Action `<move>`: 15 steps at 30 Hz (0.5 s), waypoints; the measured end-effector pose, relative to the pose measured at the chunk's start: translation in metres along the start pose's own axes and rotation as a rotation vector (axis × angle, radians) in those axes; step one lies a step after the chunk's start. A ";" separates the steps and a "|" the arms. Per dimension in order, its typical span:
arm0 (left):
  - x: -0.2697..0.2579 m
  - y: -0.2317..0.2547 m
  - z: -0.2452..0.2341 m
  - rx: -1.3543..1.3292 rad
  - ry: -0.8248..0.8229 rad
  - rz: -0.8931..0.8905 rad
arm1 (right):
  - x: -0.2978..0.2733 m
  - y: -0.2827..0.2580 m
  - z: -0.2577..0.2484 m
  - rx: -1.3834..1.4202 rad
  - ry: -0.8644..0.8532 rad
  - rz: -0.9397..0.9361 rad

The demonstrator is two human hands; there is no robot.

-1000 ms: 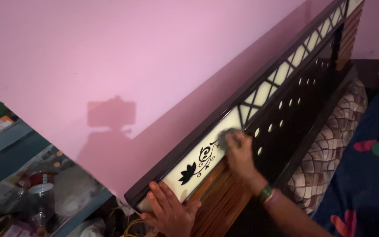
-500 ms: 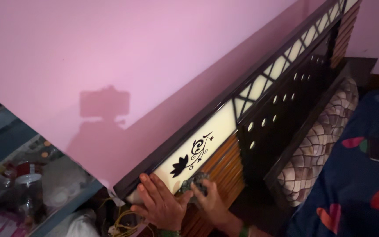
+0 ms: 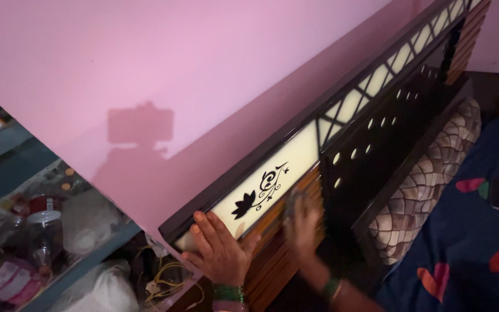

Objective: The person cleans the wooden headboard of a bed by applying a substance from a container and scrubbing the surface with a small cloth.

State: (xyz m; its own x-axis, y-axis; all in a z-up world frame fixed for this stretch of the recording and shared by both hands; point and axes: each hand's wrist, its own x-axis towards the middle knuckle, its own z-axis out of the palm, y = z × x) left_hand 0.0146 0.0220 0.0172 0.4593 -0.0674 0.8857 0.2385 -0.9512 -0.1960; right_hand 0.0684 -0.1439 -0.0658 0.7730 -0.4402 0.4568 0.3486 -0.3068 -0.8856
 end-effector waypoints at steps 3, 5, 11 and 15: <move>-0.004 -0.001 -0.001 0.011 -0.030 0.013 | -0.067 -0.012 0.006 0.700 -0.443 0.500; -0.006 -0.001 0.004 0.021 -0.048 0.012 | -0.075 -0.003 -0.004 0.146 -0.555 -0.026; -0.019 -0.014 0.027 0.093 -0.142 0.119 | -0.031 0.053 -0.033 -0.216 -0.597 -0.212; -0.027 -0.014 0.030 0.209 -0.042 0.199 | 0.025 0.071 -0.037 -0.331 -0.138 -0.337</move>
State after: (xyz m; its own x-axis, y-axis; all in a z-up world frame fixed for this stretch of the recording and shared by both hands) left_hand 0.0242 0.0463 -0.0161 0.5490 -0.2296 0.8036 0.3091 -0.8376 -0.4504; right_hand 0.0925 -0.2074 -0.1140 0.7167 -0.1611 0.6785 0.4217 -0.6748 -0.6057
